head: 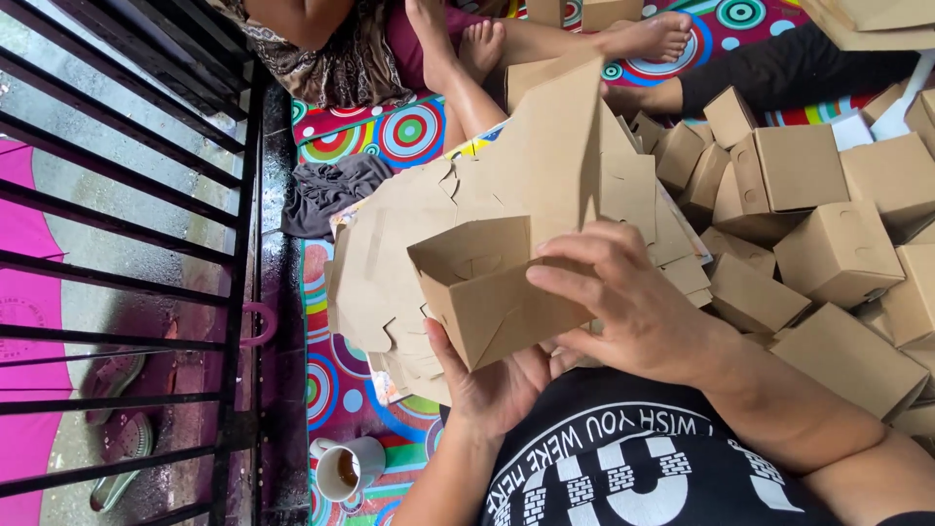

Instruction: Folding flat cardboard templates into small rectangular boxes by hand.

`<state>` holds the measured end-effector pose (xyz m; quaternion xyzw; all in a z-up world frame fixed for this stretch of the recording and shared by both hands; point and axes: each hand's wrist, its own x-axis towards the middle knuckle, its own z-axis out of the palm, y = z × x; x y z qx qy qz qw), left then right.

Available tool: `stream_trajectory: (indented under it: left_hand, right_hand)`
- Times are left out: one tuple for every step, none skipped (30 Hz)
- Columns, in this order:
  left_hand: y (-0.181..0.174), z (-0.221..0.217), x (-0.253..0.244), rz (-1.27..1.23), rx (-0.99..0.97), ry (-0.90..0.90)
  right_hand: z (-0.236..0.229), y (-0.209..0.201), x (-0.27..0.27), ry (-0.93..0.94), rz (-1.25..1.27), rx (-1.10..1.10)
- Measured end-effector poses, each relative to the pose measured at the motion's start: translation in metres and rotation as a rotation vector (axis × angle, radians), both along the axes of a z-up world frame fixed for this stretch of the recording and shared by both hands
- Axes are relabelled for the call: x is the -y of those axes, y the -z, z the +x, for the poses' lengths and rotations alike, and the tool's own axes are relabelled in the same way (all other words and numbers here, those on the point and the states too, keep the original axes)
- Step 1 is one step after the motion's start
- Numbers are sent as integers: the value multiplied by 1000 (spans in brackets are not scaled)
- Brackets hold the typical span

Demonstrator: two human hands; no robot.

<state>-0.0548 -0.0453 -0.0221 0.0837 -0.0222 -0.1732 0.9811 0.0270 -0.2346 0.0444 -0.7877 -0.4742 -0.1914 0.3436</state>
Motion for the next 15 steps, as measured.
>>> stream_trajectory:
  left_hand:
    - [0,1,1,-3,1,-5]
    - [0,2,3,-46,11,-34]
    - [0,3,4,-89,20,-63]
    - [-3,4,6,-92,20,-67]
    - [-5,5,7,-61,62,-140]
    - [-8,7,9,-30,104,-212]
    - [-11,10,7,-29,105,-213]
    - [-13,12,5,-23,62,-266]
    - [-15,14,3,-17,16,-319]
    - [-21,17,2,-16,15,-320]
    - [-27,20,2,45,-96,-402]
    - [-33,22,1,107,-208,-483]
    - [-32,23,0,105,-208,-484]
    - [-31,23,-1,118,-217,-502]
    - [-31,23,-3,130,-226,-522]
  right_hand:
    - [0,4,-1,-5,-3,1]
    - [1,7,-2,-7,-13,22]
    - [1,11,-3,-10,-22,43]
    - [1,11,-4,-14,-25,43]
    - [1,11,-6,-47,-2,13]
    - [2,10,-8,-80,22,-17]
    - [3,7,-7,-80,22,-16]
    - [4,4,-6,-82,40,-19]
    - [4,1,-5,-84,58,-24]
    - [9,4,-3,-85,59,-25]
    - [13,6,-1,-26,239,17]
    - [18,9,2,34,419,60]
    - [26,15,7,33,417,60]
    - [35,21,11,94,500,54]
    - [44,26,16,153,582,49]
